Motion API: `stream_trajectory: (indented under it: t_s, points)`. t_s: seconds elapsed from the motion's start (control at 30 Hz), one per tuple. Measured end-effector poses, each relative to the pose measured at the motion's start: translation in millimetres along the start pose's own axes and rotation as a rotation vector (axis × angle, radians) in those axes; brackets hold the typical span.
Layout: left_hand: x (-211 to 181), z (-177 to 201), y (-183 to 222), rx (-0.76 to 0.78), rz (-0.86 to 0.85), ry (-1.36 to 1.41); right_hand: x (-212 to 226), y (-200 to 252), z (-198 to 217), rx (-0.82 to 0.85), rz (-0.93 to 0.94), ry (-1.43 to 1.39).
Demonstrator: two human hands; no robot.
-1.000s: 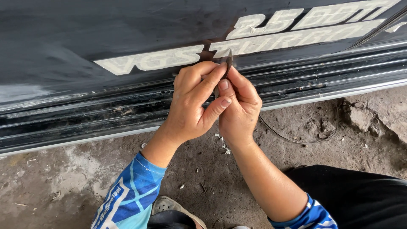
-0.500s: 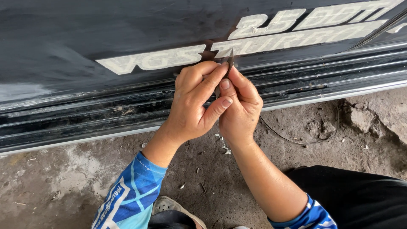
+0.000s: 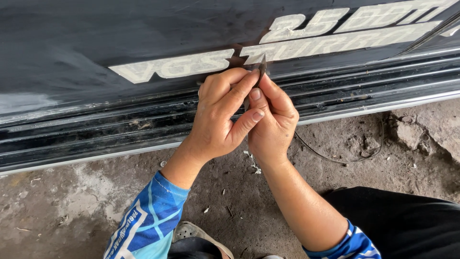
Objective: The person is removing a white vinyl decal or sticker from the lower side panel of a black vehicle using a utility blade.
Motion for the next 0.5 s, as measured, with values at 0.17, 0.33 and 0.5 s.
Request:
stream_trajectory:
  t_s: [0.17, 0.33, 0.5]
  points:
    - [-0.7, -0.1, -0.1, -0.003, 0.009, 0.005, -0.5, 0.4, -1.4, -0.008, -0.005, 0.018]
    - [0.3, -1.3, 1.4, -0.008, 0.013, -0.001, 2.3, 1.0, -4.7, -0.011, 0.001, 0.009]
    - [-0.2, -0.9, 1.1, -0.011, 0.008, 0.0, 1.4, 0.6, -4.1, -0.003, -0.004, -0.017]
Point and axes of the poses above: each hand's wrist, its own y-axis away from the middle knuckle, its own z-axis out of the back of the hand, x = y × z, the point moved 2 cm from there along -y, towards the middle knuckle, and after that the axes turned 7 degrees about -z, right-handed, at the moved point
